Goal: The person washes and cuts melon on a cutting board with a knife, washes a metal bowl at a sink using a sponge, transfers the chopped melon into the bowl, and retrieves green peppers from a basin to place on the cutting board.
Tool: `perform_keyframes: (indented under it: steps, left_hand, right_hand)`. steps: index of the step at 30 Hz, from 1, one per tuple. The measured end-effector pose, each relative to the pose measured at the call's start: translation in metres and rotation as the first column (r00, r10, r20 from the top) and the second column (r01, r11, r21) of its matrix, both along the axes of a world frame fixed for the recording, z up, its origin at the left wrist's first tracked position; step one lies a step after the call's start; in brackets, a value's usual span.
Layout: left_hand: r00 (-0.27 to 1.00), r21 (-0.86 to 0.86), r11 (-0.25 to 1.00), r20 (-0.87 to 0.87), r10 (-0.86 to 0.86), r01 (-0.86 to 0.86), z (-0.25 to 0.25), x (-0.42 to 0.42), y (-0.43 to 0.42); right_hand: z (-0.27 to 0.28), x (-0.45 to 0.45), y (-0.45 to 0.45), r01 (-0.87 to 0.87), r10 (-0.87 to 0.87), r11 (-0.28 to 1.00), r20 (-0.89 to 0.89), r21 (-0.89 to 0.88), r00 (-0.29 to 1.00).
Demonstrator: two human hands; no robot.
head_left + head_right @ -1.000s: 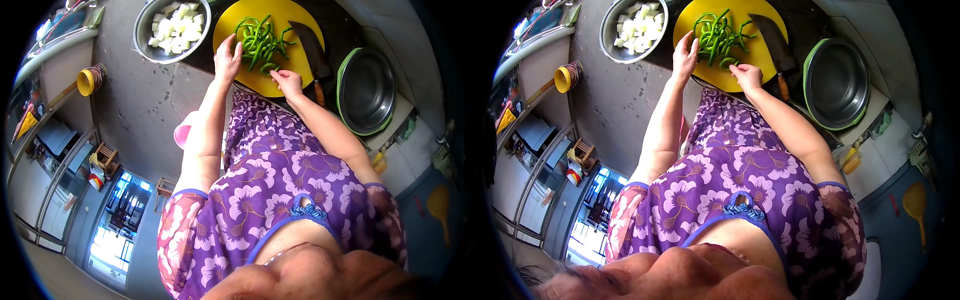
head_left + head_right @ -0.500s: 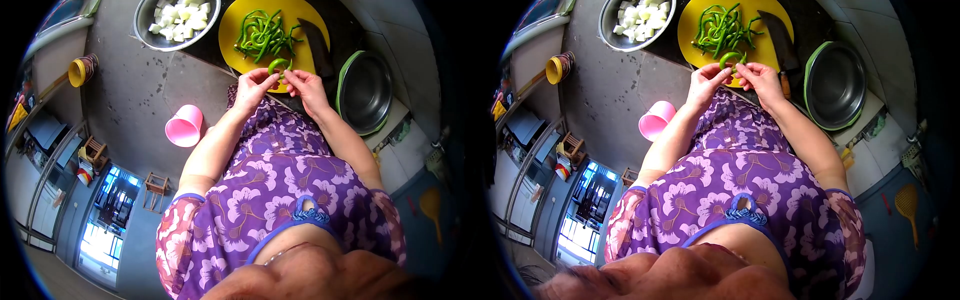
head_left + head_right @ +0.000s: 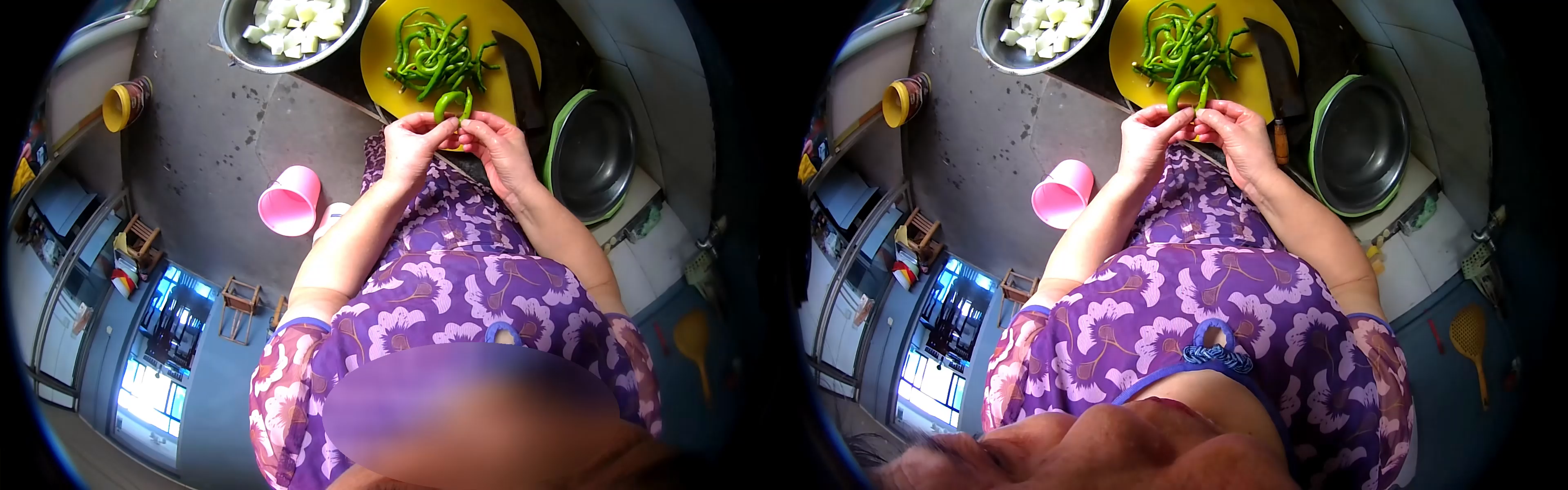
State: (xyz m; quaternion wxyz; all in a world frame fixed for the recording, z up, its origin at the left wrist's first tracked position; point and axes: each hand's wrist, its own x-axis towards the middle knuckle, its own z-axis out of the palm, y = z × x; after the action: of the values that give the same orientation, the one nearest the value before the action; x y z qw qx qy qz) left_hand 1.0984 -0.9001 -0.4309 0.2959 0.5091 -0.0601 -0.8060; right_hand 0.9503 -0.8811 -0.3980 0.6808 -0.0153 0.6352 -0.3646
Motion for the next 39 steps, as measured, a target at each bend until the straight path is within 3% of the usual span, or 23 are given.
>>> perform_keyframes:
  steps: [7, 25, 28, 32, 39]
  left_hand:
    - [0.999, 0.048, 0.998, -0.009, 0.032, -0.031, -0.002, 0.0, 0.004]
    - [1.0, 0.047, 0.999, 0.007, 0.028, -0.028, -0.007, 0.001, 0.009]
    - [1.0, 0.026, 0.999, 0.018, 0.019, -0.019, -0.001, 0.0, 0.007]
    - [0.993, -0.049, 0.998, 0.116, -0.02, 0.026, 0.003, -0.005, 0.008]
    - [0.995, -0.032, 0.999, 0.102, -0.016, 0.019, -0.002, -0.005, 0.011]
  right_hand:
    - [-0.007, 0.005, 0.008, 0.113, -0.114, 0.993, 0.034, 0.03, 0.993]
    - [-0.008, 0.014, 0.011, 0.131, -0.131, 0.991, -0.002, 0.023, 0.991]
    - [-0.013, 0.009, 0.012, 0.176, -0.177, 0.984, 0.057, 0.026, 0.983]
    - [-0.018, 0.006, 0.014, 0.141, -0.141, 0.99, 0.025, 0.002, 0.99]
    - [-0.016, 0.009, 0.016, 0.159, -0.158, 0.987, -0.018, 0.007, 0.987]
